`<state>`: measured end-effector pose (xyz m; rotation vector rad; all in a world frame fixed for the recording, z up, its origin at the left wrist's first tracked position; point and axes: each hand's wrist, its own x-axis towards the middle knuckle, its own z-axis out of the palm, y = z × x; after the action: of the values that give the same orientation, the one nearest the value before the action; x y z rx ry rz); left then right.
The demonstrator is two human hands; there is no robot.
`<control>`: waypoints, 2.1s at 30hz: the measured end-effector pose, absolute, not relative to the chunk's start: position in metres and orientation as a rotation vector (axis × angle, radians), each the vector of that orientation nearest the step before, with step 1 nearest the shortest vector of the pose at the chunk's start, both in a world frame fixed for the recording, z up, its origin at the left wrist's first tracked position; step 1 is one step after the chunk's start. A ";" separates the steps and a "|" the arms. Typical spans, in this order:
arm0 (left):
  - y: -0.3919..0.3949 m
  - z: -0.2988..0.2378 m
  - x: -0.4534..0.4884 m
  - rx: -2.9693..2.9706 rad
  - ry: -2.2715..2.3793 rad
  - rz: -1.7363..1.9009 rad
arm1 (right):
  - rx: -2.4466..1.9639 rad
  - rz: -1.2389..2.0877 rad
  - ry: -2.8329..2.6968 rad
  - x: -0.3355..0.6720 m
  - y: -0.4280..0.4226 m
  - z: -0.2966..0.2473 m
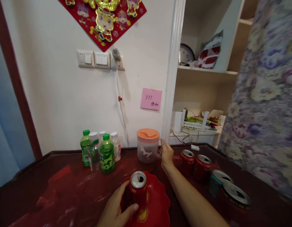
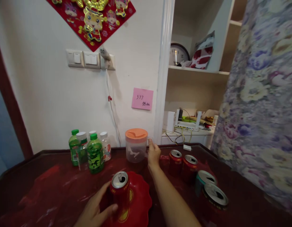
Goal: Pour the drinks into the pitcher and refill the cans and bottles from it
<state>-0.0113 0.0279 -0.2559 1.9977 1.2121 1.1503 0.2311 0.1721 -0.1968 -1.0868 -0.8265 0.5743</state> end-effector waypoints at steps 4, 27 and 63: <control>0.030 -0.258 -0.012 1.971 1.238 1.115 | -1.211 0.466 -0.914 0.248 0.145 -0.184; 0.044 -0.268 -0.021 2.055 1.365 1.186 | -1.181 0.590 -1.645 0.191 0.015 -0.157; 0.024 -0.245 -0.014 1.959 1.330 1.045 | -2.262 0.003 -1.808 0.347 0.043 -0.138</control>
<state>-0.0141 0.0244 -0.2450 1.9593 1.3296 1.0454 0.3467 0.0430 -0.1385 -2.2619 -1.8077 0.0034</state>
